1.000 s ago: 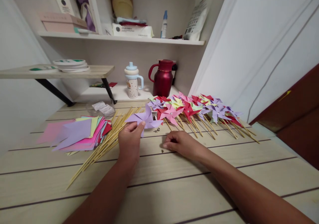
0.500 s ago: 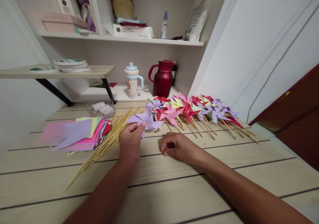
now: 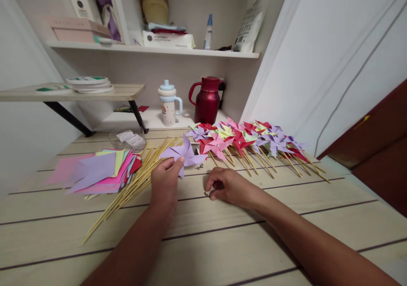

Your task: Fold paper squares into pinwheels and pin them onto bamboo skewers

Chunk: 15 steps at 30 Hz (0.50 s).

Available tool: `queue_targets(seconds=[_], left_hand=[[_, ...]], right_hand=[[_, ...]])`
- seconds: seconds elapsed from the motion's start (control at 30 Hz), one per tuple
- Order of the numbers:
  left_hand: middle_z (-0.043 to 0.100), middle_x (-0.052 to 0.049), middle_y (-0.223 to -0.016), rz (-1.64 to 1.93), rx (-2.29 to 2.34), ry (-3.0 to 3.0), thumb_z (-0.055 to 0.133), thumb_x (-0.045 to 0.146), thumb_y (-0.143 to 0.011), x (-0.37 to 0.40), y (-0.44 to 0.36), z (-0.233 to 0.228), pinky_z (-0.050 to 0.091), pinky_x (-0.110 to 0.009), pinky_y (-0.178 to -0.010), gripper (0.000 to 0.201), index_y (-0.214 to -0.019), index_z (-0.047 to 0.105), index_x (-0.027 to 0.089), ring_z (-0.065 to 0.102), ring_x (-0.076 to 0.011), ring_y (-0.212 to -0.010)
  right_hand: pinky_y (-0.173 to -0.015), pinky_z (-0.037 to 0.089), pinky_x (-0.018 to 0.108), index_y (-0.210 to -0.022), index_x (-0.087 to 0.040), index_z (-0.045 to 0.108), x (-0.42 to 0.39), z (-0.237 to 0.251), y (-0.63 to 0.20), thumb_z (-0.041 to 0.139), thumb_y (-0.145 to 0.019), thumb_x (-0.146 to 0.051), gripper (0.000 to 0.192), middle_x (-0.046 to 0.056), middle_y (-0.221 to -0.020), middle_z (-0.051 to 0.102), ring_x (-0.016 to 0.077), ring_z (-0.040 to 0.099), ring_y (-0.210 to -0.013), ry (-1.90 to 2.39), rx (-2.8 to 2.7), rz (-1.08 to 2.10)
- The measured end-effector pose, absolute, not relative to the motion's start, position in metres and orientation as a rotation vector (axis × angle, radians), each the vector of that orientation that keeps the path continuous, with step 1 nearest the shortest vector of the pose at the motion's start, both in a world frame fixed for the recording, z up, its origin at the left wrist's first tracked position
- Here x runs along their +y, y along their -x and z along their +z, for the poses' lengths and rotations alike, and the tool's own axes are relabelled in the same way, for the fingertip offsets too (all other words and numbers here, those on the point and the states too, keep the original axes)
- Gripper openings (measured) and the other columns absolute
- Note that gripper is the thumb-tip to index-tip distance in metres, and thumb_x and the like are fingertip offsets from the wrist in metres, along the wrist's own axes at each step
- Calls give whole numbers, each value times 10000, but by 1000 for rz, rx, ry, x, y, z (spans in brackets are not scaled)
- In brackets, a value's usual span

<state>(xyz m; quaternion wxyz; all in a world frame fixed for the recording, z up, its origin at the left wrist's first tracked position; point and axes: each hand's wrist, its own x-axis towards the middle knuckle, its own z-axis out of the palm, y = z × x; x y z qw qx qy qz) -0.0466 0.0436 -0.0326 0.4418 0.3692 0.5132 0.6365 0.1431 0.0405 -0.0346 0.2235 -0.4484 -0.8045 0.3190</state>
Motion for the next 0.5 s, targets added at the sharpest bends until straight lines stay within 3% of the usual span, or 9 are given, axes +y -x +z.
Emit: queue_targets(seconds=[0.17, 0.5], left_hand=[[641, 18, -678, 1580, 1238, -890, 760, 356, -646, 44, 46, -36, 424, -247, -642, 212, -695, 687, 163, 556, -134, -652], [664, -6, -736, 1545, 1185, -893, 761, 354, -656, 45, 47, -38, 440, -269, -688, 215, -719, 704, 156, 573, -149, -698]], right_hand=[[-621, 429, 224, -765, -198, 733, 40, -33, -142, 829, -628, -138, 178, -2, -821, 632, 127, 571, -689, 1248, -2232, 935], [-645, 405, 243, -730, -203, 726, 38, -38, -132, 828, -672, -213, 117, 5, -772, 653, 144, 578, -708, 1231, -2243, 683]])
